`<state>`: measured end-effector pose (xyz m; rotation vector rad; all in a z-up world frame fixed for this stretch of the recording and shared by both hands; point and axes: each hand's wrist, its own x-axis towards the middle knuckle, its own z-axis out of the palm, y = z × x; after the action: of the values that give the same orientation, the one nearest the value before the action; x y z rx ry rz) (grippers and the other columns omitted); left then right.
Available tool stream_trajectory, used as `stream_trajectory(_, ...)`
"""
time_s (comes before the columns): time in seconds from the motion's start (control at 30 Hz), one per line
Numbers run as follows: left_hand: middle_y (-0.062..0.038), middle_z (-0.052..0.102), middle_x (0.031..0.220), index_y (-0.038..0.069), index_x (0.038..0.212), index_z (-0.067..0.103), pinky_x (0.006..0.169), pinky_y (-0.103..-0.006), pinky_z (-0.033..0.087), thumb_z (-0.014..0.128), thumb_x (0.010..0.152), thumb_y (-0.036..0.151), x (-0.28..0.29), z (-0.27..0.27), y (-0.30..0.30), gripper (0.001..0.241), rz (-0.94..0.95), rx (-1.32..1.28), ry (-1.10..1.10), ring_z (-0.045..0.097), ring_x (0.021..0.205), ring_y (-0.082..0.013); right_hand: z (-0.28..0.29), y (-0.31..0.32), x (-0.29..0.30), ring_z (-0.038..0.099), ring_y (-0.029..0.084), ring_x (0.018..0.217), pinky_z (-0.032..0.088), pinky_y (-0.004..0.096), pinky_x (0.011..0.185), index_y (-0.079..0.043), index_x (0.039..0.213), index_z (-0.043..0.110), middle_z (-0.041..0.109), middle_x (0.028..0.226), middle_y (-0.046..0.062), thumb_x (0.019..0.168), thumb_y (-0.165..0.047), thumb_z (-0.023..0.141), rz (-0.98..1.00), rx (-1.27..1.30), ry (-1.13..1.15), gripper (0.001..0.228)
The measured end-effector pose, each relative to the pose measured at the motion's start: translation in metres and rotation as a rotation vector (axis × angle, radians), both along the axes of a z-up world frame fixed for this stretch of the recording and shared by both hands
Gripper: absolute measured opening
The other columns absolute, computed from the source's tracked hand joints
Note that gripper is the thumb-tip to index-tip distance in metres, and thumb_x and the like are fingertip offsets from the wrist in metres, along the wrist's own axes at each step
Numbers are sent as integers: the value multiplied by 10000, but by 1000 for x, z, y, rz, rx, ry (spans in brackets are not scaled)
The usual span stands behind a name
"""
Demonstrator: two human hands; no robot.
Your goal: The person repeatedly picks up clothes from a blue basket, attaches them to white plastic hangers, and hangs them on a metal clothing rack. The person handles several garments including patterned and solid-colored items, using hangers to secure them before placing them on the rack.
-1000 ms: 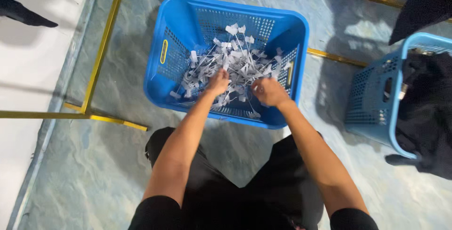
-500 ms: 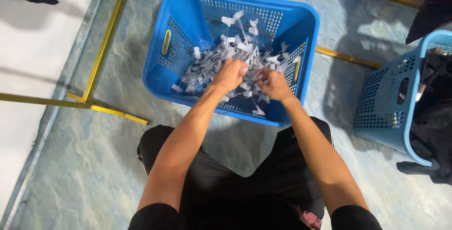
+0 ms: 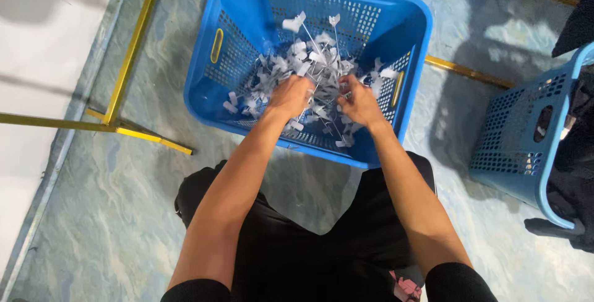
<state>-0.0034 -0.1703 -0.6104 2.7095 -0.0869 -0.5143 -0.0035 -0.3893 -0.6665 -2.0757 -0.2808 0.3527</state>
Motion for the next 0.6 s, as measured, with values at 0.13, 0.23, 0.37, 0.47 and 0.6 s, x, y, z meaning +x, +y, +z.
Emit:
stream_trajectory(0.13, -175, 738, 1090, 130, 1014, 780, 876, -524, 560, 669, 868, 71, -7, -43, 22, 194, 45, 250, 36, 698, 1055, -400, -1, -4, -4, 691, 434, 976, 546, 541, 830, -124, 1396, 478, 734, 1036, 191, 881, -234, 721, -84, -423, 25, 580)
stream_trajectory(0.23, -157, 713, 1245, 125, 1150, 752, 957, -487, 558, 694, 892, 166, -14, -56, 26, 268, 91, 340, 211, 684, 1160, -369, 2, -6, -7, 667, 494, 975, 531, 584, 822, -140, 1459, 417, 674, 1090, 272, 897, -309, 725, -136, -558, 74, 662)
stream_trajectory(0.37, -149, 269, 1665, 220, 1544, 402, 989, -590, 441, 644, 900, 378, -34, -51, 12, 706, 109, 214, 186, 456, 1320, -419, 3, -12, -13, 672, 498, 981, 529, 616, 789, -175, 1314, 505, 681, 1161, 235, 934, -287, 694, -172, -440, -32, 439)
stream_trajectory(0.47, -108, 113, 1716, 280, 1608, 193, 1070, -702, 339, 495, 978, 586, -52, -36, -3, 763, 147, 308, 283, 423, 1401, -387, 4, -17, -12, 674, 500, 965, 531, 618, 790, -198, 1275, 529, 700, 1124, 227, 936, -263, 698, -176, -382, -58, 384)
stream_trajectory(0.6, -115, 322, 1621, 384, 1600, 265, 1065, -703, 329, 405, 943, 714, -86, -11, -7, 749, 213, 344, 196, 460, 1377, -407, 1, -16, -20, 684, 497, 948, 549, 584, 829, -203, 1351, 502, 727, 949, 243, 986, -191, 640, -149, -280, 69, 389)
